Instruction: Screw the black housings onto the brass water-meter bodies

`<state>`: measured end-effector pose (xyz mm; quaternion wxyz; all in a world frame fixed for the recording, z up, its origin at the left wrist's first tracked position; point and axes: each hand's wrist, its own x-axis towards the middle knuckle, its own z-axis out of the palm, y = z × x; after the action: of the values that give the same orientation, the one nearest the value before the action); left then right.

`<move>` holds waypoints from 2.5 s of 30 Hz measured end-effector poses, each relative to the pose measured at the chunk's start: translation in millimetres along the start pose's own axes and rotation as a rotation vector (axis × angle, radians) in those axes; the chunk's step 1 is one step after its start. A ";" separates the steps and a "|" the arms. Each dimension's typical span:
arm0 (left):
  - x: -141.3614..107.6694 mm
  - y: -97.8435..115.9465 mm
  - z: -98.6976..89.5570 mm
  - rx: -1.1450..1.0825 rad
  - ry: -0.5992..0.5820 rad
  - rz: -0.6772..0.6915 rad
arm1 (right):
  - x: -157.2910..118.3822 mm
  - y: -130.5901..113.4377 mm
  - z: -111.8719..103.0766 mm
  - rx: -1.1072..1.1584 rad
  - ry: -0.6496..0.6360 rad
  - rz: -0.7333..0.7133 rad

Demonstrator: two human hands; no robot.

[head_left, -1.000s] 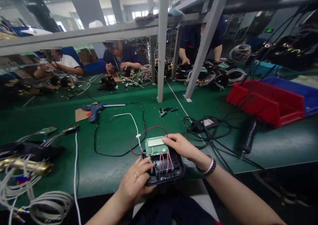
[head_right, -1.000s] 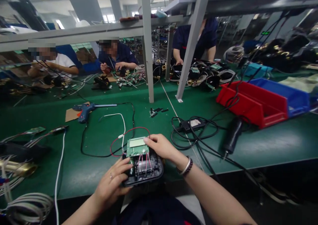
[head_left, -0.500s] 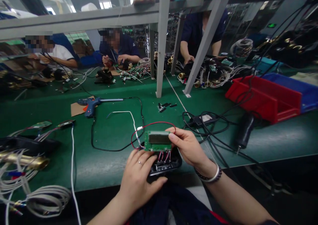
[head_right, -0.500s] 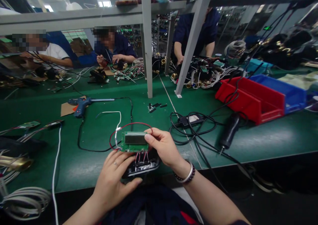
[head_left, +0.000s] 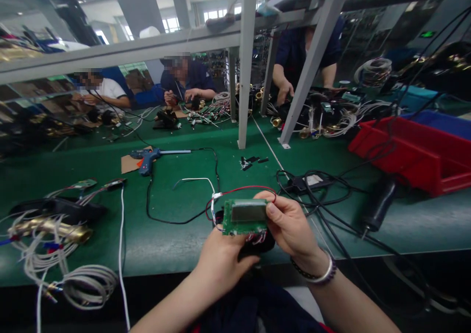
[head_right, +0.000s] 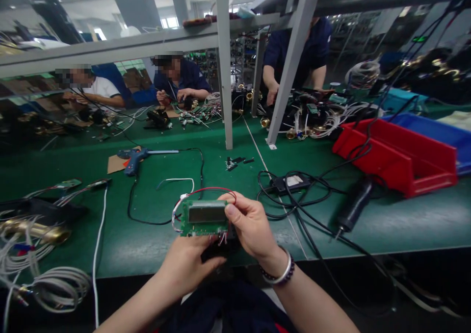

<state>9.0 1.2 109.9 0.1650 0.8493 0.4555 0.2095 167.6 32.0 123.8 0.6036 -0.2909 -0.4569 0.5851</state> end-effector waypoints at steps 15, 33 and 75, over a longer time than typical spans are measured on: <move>19.2 -13.2 -24.4 -0.953 0.479 -0.589 | -9.1 51.6 -39.3 0.047 0.073 0.409; 0.1 -14.7 0.4 -1.019 0.728 -0.581 | -3.8 11.1 -29.2 0.054 0.238 0.316; 0.2 -25.2 -69.7 -0.573 0.009 -0.092 | -24.2 -48.4 -56.5 -0.196 -0.251 0.549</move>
<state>-44.0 21.0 157.9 0.4057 0.7456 0.4166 0.3255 241.9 11.8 138.2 0.3313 -0.3856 -0.4866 0.7105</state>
